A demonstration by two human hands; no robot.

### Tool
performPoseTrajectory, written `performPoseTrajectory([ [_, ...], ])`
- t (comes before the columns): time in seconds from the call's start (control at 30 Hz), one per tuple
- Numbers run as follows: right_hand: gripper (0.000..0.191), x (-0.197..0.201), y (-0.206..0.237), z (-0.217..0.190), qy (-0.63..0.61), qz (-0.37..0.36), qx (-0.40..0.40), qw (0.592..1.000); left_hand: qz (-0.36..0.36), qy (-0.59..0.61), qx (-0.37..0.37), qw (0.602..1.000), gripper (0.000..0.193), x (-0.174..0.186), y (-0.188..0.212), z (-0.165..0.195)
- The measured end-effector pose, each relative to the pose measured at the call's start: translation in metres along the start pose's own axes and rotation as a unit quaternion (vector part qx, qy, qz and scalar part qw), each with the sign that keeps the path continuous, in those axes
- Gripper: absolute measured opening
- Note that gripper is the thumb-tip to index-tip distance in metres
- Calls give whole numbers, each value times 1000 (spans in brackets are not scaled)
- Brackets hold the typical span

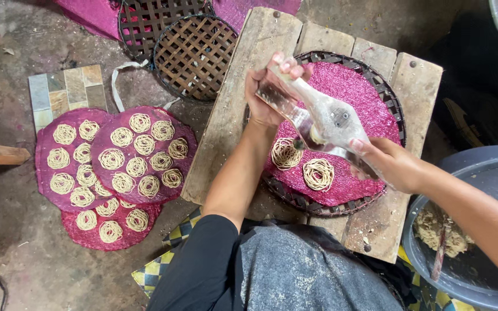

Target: The person sits on the floor and uses a manual dough extruder press to squeeze dough into thin noodle strands, forming round noodle nests on pink mesh mats. They reload dough into the press from a basin, cut strands free by hand, and stack finished mats of noodle nests aside.

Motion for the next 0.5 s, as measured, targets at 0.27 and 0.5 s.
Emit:
performPoseTrajectory([
  [0.27, 96, 3, -32, 34, -2, 31, 45, 998, 281, -275, 263, 881, 93, 5, 14, 22],
  [0.5, 71, -2, -42, 34, -79, -7, 146, 986, 304, -483, 480, 667, 83, 20, 78, 19],
])
Point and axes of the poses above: each hand's wrist, its own y-axis away from the middle knuckle, its own x-axis out of the back of the hand, z = x × y, the point moved 2 cm from there along -y, towards the middle knuckle, and after that the axes turned 6 degrees about -z, right-handed, at the moved point
